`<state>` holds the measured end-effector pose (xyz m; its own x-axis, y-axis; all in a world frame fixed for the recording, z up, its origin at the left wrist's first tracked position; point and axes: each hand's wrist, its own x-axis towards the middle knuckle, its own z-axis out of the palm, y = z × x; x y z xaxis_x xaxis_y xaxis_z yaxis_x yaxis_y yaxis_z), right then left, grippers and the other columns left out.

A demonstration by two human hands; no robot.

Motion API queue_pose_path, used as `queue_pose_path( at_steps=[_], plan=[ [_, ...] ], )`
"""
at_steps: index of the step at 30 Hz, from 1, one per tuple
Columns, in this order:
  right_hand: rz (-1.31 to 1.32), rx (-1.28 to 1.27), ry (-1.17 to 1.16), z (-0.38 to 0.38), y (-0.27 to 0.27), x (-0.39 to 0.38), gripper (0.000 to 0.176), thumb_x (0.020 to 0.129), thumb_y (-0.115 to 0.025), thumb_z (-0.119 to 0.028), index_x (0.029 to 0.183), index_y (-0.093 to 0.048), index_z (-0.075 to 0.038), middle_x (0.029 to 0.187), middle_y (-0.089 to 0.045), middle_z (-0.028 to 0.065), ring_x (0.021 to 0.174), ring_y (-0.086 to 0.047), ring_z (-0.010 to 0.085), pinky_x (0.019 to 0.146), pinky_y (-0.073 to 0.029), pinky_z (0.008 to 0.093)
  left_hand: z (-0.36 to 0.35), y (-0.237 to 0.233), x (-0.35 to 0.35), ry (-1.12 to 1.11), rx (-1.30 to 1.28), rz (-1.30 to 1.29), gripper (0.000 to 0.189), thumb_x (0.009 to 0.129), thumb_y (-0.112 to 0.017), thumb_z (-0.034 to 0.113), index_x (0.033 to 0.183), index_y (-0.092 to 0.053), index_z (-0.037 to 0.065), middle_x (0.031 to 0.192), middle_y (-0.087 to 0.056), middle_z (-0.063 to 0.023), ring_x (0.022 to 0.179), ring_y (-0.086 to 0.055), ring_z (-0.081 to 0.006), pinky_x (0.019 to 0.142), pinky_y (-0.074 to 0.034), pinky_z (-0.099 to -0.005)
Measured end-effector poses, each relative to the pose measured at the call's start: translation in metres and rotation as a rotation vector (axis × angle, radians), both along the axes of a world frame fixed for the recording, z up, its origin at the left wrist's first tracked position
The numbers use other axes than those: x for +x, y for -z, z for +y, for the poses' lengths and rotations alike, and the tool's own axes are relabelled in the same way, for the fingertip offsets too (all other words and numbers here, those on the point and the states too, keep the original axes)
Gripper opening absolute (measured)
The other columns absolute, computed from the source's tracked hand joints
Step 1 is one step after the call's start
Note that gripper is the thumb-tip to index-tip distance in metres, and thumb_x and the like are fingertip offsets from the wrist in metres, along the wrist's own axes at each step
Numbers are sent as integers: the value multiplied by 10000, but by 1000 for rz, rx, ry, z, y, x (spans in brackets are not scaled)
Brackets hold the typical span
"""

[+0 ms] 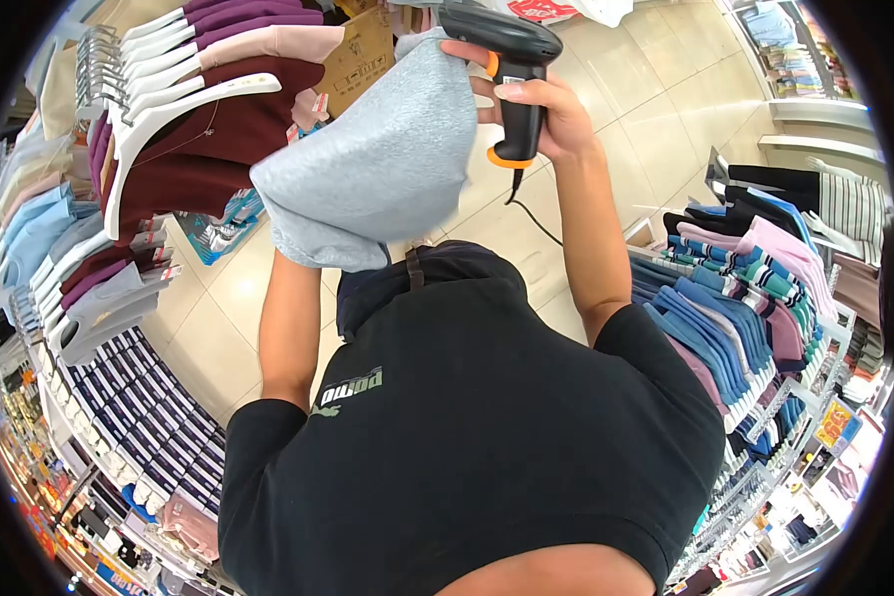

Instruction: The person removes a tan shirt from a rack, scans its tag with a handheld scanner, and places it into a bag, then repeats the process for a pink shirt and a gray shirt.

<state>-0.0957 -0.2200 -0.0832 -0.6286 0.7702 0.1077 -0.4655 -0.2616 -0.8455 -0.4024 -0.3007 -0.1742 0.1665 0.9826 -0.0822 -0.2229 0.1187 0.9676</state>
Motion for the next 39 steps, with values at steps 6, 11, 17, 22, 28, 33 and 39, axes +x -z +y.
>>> queue_pose_path(
  at_steps=[6,11,17,22,28,33,39],
  plan=[
    [255,-219,-94,-16,31,-5,575,883,-553,-134,1412,-444,65,1452,-485,254,1345,-465,450,1160,-351,561,4,-2,-2,11,3,48,462,967,-633,273,1350,-528,37,1294,-574,-92,1196,-521,-202,1012,-424,-321],
    [366,-264,-240,-40,81,-19,541,804,-628,-196,1264,-575,83,1276,-599,228,1295,-497,382,1177,-269,554,5,-3,-3,11,8,78,468,966,-633,269,1358,-524,38,1307,-573,-95,1208,-521,-207,1020,-423,-325],
    [569,-164,-436,-34,85,-29,652,774,-639,-215,1345,-511,74,1310,-596,248,1261,-513,373,1114,-333,534,5,-3,-11,3,22,119,475,966,-633,264,1368,-519,39,1322,-572,-99,1223,-522,-213,1030,-423,-329],
    [410,-286,-456,-29,96,-22,736,832,-616,-245,1477,-388,28,1403,-497,331,1216,-547,413,1029,-432,526,6,1,-19,-20,40,137,481,965,-633,260,1377,-515,40,1334,-572,-103,1235,-522,-219,1038,-422,-332],
    [359,-246,-406,-25,81,-9,715,853,-596,-217,1485,-376,36,1459,-444,334,1315,-478,448,1110,-341,578,-12,11,-49,-105,34,220,489,964,-633,255,1387,-511,42,1349,-571,-107,1249,-523,-225,1048,-422,-336],
    [338,-231,-308,-17,71,17,771,834,-593,-323,1510,-371,-27,1501,-416,296,1298,-461,525,1068,-360,654,-35,42,-95,-221,12,396,495,964,-633,251,1395,-507,43,1362,-570,-111,1261,-523,-230,1056,-422,-339],
    [241,-227,-255,-9,73,36,806,839,-580,-323,1524,-311,3,1507,-395,316,1272,-504,512,1062,-405,597,-65,87,-154,-314,-28,653,504,963,-633,246,1405,-502,45,1377,-570,-115,1275,-524,-236,1066,-421,-343]
  ],
)
